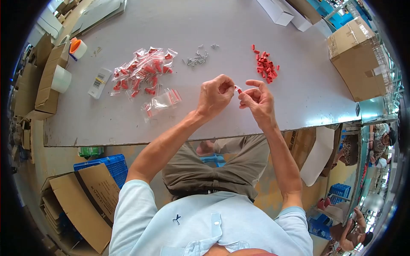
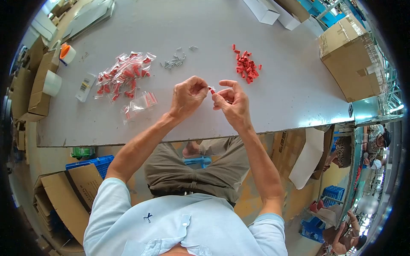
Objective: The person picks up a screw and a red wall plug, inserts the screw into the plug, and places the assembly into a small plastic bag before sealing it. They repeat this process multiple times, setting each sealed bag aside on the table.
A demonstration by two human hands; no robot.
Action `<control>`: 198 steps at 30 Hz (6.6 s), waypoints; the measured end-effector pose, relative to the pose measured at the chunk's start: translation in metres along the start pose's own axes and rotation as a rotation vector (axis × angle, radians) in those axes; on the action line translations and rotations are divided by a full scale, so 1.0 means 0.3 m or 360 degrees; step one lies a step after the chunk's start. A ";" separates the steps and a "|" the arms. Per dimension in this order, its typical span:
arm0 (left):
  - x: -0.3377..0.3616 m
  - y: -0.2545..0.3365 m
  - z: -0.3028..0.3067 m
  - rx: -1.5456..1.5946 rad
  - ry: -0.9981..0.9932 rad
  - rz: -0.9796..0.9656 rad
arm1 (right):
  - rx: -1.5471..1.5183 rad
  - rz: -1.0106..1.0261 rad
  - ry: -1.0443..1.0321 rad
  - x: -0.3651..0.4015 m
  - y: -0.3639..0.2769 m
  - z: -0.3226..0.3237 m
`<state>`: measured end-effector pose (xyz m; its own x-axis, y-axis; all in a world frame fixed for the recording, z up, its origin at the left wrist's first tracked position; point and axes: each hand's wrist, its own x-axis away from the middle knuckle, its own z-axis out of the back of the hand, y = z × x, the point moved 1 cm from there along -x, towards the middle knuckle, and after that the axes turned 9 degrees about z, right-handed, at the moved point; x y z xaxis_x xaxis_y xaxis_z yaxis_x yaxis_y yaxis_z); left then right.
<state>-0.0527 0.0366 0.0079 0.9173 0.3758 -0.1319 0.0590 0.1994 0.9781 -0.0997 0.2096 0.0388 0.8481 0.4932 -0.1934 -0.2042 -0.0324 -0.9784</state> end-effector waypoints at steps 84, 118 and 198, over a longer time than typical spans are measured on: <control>0.005 -0.016 -0.009 0.0130 -0.0704 0.0095 | 0.0202 0.0337 0.0143 0.099 0.032 0.050; -0.004 -0.022 0.021 0.0356 -0.0735 0.0327 | 0.0403 0.0524 0.0043 0.126 0.044 0.091; 0.358 -0.074 0.562 -0.1363 0.0073 -0.0523 | 0.1183 0.0508 -0.1023 -0.188 0.021 -0.506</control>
<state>0.1109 -0.0800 -0.0008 0.8884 0.2137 -0.4063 -0.0150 0.8981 0.4395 -0.0746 0.0496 0.0324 0.3247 0.9343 -0.1470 -0.8096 0.1942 -0.5539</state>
